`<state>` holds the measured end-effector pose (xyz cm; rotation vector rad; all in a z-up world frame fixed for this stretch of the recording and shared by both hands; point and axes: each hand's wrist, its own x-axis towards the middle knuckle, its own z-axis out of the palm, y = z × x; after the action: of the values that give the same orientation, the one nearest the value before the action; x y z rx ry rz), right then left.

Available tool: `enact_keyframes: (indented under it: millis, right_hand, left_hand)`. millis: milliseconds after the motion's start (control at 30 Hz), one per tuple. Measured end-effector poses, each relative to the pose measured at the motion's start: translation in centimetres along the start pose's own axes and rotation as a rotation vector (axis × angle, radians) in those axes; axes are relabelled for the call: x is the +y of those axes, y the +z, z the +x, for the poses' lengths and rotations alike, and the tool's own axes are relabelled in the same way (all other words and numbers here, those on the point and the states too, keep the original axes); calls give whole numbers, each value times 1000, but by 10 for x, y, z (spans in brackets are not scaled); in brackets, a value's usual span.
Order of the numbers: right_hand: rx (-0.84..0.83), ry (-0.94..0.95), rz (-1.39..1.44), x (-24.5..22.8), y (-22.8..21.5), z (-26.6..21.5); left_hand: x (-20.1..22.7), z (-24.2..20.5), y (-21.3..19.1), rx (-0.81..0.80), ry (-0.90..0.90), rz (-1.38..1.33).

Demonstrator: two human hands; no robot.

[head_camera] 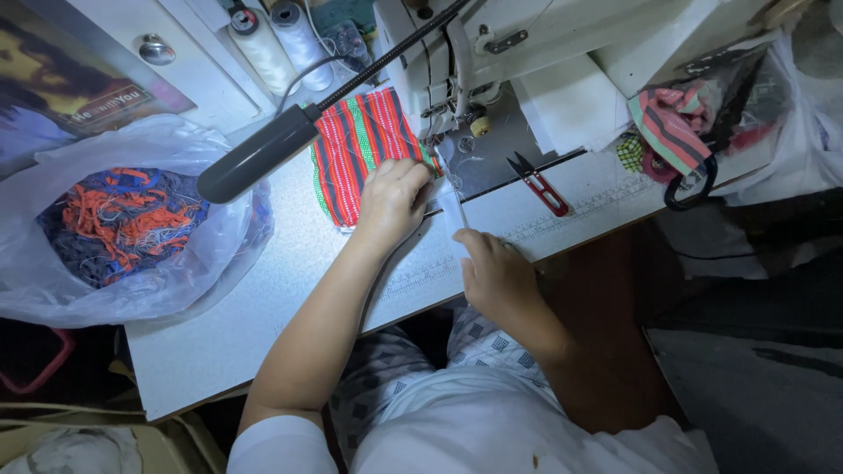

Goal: Sewing a white strip onto a piece of colorful fabric using an industrial sewing machine.

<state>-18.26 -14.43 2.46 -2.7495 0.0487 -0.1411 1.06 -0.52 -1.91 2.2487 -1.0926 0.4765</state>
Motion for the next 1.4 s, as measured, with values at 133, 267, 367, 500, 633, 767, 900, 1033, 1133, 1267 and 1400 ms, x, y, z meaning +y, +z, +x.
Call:
enact_keyframes:
  millis: [133, 267, 367, 500, 633, 767, 900, 1033, 1133, 1267, 1400]
  right_hand:
    - [14, 159, 620, 14, 1, -10]
    - [-140, 397, 1316, 10, 5, -24]
    - [-110, 505, 1354, 0, 9, -37]
    - [-129, 564, 1351, 7, 5, -39]
    - [-138, 458, 1248, 18, 25, -45]
    - [-141, 431, 1300, 25, 22, -43]
    - [-179, 308, 1464, 35, 19, -40]
    - [-246, 192, 1470, 25, 14, -41]
    - [-283, 58, 1283, 2, -11, -44]
    - [-216, -340, 877, -15, -63, -60]
    - [149, -461, 654, -14, -155, -148]
  left_hand:
    - [-3, 2, -4, 16, 28, -14]
    - [-6, 4, -4, -5, -5, -84]
    - [-12, 3, 3, 3, -13, -109]
    - [-13, 3, 2, -15, -26, -114]
    - [5, 4, -18, 31, -40, -168]
    - [69, -17, -66, 187, -203, -470]
    - [131, -58, -68, 32, -772, -1142]
    - [144, -60, -52, -29, -1023, -1344]
    - [156, -41, -68, 38, -1052, -1320]
    - [150, -40, -63, 10, -1164, -1278]
    - [147, -42, -59, 62, -1366, -1445]
